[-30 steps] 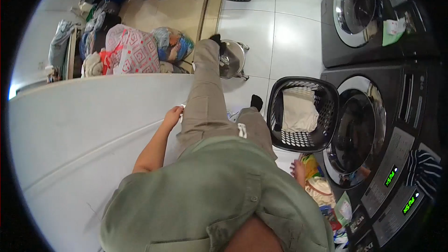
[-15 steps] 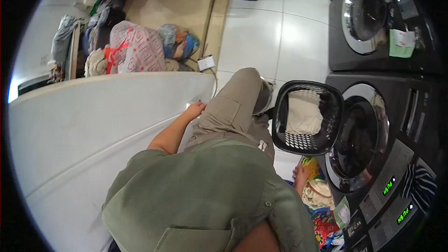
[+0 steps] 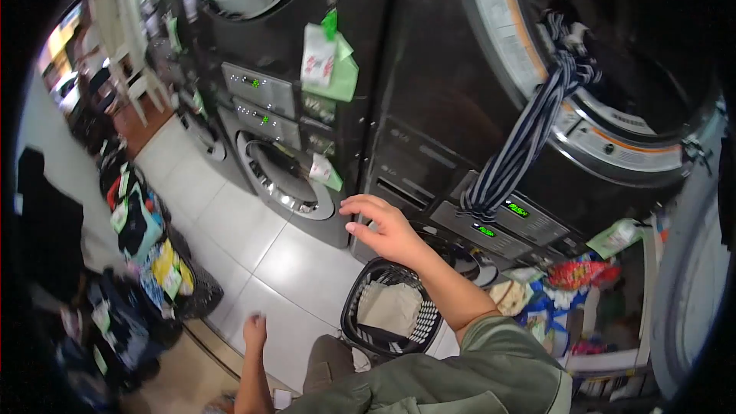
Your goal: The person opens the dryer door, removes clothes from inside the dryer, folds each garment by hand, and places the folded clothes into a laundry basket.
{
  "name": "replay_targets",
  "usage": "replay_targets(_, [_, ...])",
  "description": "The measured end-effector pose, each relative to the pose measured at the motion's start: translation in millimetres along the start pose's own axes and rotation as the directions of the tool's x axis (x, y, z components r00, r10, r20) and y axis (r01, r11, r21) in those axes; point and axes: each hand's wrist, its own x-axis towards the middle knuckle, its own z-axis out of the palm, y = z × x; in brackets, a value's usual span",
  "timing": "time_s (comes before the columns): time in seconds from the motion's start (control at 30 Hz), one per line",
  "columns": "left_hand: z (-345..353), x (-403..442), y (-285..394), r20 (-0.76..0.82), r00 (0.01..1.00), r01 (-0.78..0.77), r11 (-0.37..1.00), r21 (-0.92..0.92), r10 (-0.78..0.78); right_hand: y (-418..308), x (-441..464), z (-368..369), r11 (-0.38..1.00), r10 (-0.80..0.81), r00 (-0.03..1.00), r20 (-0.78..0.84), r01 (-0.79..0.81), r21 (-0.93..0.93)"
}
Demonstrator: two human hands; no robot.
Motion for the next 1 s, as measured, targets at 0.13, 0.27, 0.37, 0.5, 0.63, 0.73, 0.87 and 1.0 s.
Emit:
replay_targets(0.13, [-71.6, 105.2, 267.2, -0.208, 0.781, -0.613, 0.786, -0.074, 0.589, -99.9, 25.3, -107.0, 0.731, -0.322, 0.876, -0.360, -0.011, -0.682])
replay_targets(0.27, [-134.2, 50.2, 546.4, -0.402, 0.278, -0.946, 0.322, 0.045, 0.872, -97.7, 53.6, -245.8, 0.563, -0.482, 0.485, -0.730, -0.467, -0.682])
replay_targets(0.37, [-117.0, 23.2, 667.7, -0.514, -0.005, -0.987, 0.079, 0.141, 0.858, -84.1, 79.4, -321.5, 0.376, -0.429, 0.539, -0.725, -0.622, -0.686])
replay_targets(0.5, [-91.0, 11.4, 717.5, -0.586, 0.041, -0.929, 0.247, 0.276, 0.809, -102.2, 82.8, -383.4, 0.049, -0.377, 0.627, -0.682, -0.722, -0.690])
replay_targets(0.63, [-86.5, 18.1, 713.6, -0.621, -0.009, -0.941, 0.203, 0.271, 0.784, -80.6, 82.7, -432.2, -0.101, 0.010, 0.729, -0.685, -0.680, -0.726])
replay_targets(0.73, [-90.2, 19.5, 715.2, -0.637, -0.004, -0.949, 0.198, 0.246, 0.771, -66.6, 89.2, -486.7, 0.179, -0.086, 0.633, -0.769, -0.750, -0.637])
replay_targets(0.87, [-89.0, 20.7, 712.9, -0.639, -0.010, -0.956, 0.181, 0.233, 0.769, -169.0, 89.9, -491.4, 0.529, -0.616, 0.125, -0.778, -0.665, -0.526])
replay_targets(1.0, [-92.3, 16.2, 717.0, -0.666, 0.021, -0.968, 0.181, 0.172, 0.745, -273.2, 76.4, -432.3, 0.531, -0.832, -0.030, -0.555, -0.333, -0.779])
